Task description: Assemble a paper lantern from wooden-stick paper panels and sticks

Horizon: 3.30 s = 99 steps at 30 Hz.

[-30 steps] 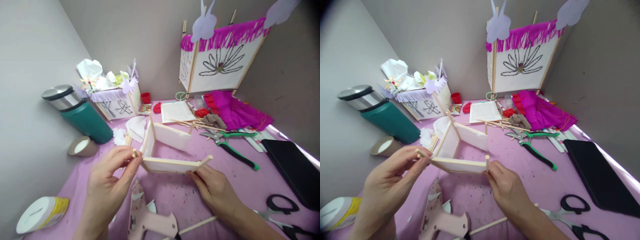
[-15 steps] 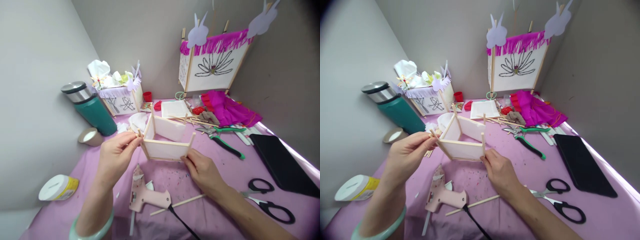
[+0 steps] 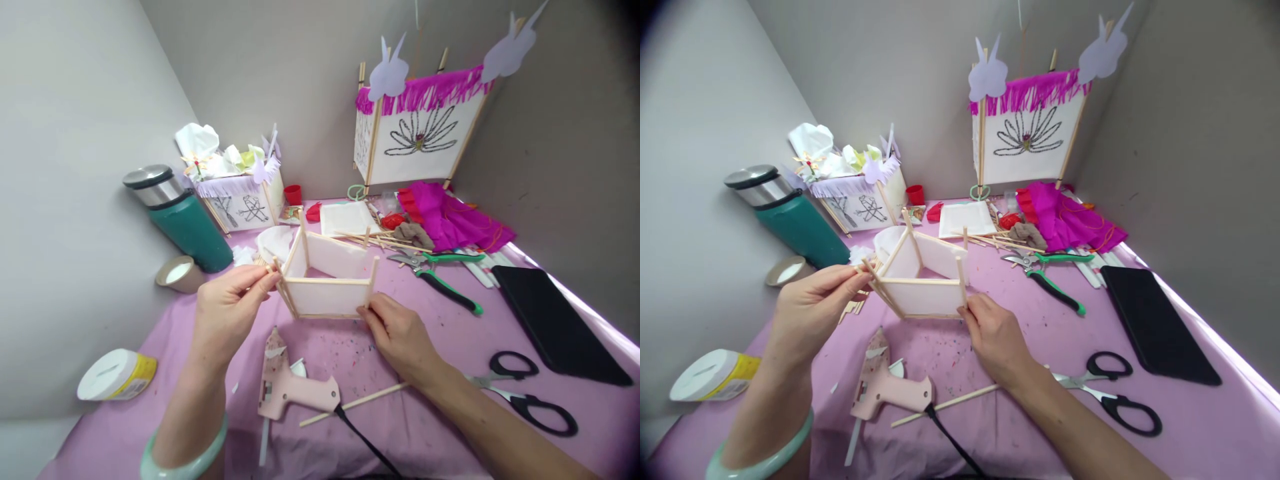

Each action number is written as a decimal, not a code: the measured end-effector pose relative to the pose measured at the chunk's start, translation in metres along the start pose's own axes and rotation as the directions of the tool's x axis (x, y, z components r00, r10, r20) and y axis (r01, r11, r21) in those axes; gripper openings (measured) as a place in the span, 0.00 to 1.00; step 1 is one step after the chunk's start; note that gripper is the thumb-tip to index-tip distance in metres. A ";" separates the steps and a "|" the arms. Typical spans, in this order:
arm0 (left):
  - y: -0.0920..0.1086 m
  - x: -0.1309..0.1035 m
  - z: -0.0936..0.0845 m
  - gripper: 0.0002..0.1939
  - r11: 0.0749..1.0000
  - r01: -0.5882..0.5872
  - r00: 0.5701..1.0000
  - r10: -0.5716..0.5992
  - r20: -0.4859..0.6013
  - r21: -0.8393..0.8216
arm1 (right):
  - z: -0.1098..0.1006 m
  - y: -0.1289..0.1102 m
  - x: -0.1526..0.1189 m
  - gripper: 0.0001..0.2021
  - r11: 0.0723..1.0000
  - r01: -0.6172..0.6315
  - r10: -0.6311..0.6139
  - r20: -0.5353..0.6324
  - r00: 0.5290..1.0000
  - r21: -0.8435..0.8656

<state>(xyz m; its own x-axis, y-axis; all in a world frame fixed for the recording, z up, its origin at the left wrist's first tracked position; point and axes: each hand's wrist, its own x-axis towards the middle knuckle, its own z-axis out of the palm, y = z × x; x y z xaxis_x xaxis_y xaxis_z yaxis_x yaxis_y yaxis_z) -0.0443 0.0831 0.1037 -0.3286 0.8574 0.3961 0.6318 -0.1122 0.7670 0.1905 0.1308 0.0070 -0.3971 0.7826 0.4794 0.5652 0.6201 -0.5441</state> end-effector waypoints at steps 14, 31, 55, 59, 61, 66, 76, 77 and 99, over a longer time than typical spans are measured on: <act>-0.003 0.004 0.000 0.08 0.999 0.035 0.999 -0.034 0.030 -0.037 | 0.003 0.006 -0.001 0.10 0.998 0.022 -0.019 0.061 0.998 -0.058; 0.007 0.007 -0.002 0.07 0.987 -0.132 0.982 0.117 0.148 0.096 | -0.004 0.006 0.008 0.02 0.989 -0.115 0.096 0.184 0.978 0.093; 0.000 -0.023 0.019 0.15 0.930 0.158 0.987 -0.154 -0.040 0.331 | -0.003 0.003 0.014 0.09 0.994 -0.068 0.053 0.158 0.986 0.090; 0.003 -0.024 0.019 0.13 0.897 0.181 0.983 -0.174 -0.055 0.404 | -0.003 0.004 0.015 0.10 0.995 -0.060 0.048 0.150 0.988 0.074; 0.004 -0.024 0.018 0.11 0.864 0.152 0.987 -0.161 -0.023 0.481 | -0.002 0.004 0.015 0.10 0.996 -0.053 0.042 0.148 0.988 0.068; 0.005 -0.025 0.021 0.14 0.751 0.016 0.990 -0.106 0.096 0.661 | 0.000 0.006 0.014 0.10 0.998 -0.029 0.021 0.148 0.989 0.053; 0.014 -0.026 0.034 0.20 0.596 0.006 0.989 -0.122 0.083 0.803 | 0.000 0.003 0.017 0.11 1.000 -0.013 0.012 0.149 0.989 0.003; 0.015 -0.026 0.034 0.20 0.589 0.004 0.989 -0.124 0.086 0.808 | 0.000 0.003 0.017 0.11 1.000 -0.016 0.015 0.154 0.988 0.006; 0.002 -0.021 0.030 0.20 0.646 -0.006 0.977 -0.160 0.142 0.763 | -0.026 0.009 0.024 0.12 0.984 -0.155 0.136 0.188 0.973 0.092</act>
<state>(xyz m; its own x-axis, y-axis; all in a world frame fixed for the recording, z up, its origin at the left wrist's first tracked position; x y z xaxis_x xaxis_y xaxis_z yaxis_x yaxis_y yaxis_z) -0.0154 0.0801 0.0819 -0.3221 0.9269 0.1927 0.9458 0.3062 0.1079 0.2048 0.1541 0.0310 -0.4455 0.8557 0.2633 0.5512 0.4938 -0.6725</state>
